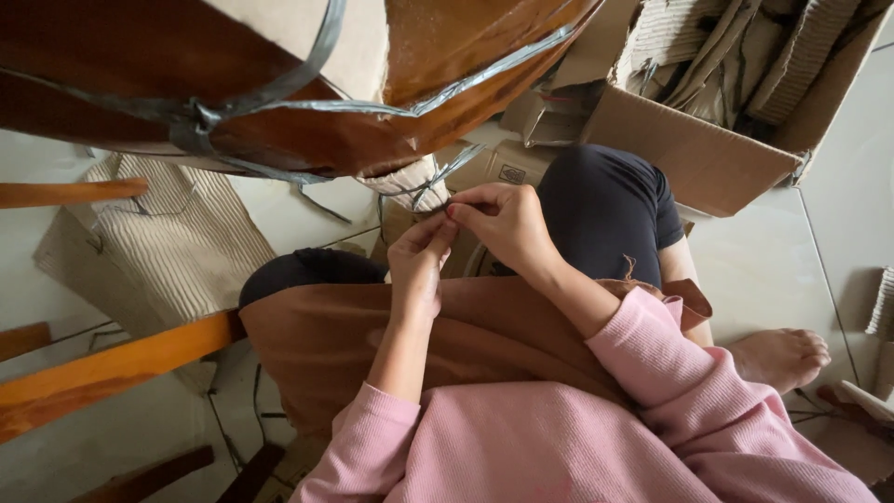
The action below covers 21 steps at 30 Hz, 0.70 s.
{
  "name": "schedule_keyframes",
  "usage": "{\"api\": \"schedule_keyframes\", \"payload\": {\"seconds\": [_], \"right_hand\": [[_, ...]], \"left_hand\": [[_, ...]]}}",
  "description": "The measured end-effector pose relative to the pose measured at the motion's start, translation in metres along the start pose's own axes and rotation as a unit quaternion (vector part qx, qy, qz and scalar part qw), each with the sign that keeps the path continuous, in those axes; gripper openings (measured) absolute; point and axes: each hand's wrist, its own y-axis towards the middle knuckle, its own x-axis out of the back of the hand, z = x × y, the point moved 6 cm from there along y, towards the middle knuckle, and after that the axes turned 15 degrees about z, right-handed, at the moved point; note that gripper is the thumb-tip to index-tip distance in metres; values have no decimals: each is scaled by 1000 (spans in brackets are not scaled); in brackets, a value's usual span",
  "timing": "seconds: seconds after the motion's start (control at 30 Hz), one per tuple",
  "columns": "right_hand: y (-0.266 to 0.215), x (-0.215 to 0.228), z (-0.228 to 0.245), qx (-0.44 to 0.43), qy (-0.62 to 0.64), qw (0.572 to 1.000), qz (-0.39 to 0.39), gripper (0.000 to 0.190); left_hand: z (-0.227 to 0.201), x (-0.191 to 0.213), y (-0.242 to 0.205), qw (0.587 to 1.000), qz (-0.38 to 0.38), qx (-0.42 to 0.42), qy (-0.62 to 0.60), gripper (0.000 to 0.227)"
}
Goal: Wrapping wooden chair legs with protective cardboard and securing them with ties.
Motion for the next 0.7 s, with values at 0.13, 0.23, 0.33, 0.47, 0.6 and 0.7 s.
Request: {"api": "schedule_keyframes", "payload": {"seconds": [0.13, 0.23, 0.33, 0.47, 0.6, 0.7], "right_hand": [[1, 0, 2, 24, 9, 1000, -17, 17], [2, -1, -3, 37, 7, 999, -6, 20], [2, -2, 2, 63, -13, 998, 4, 21], [2, -3, 3, 79, -67, 995, 2, 17], [0, -7, 13, 95, -61, 993, 26, 15], [2, -8, 11, 117, -110, 986, 46, 19]], "left_hand": [[6, -2, 1, 1000, -8, -4, -5, 19], [4, -4, -2, 999, -26, -21, -16, 17], [-13, -8, -8, 996, -47, -61, 51, 10], [-44, -13, -26, 933, -92, -253, 239, 16], [-63, -18, -39, 881, -89, -354, 301, 21], [-65, -17, -43, 867, -77, -370, 324, 23]]}}
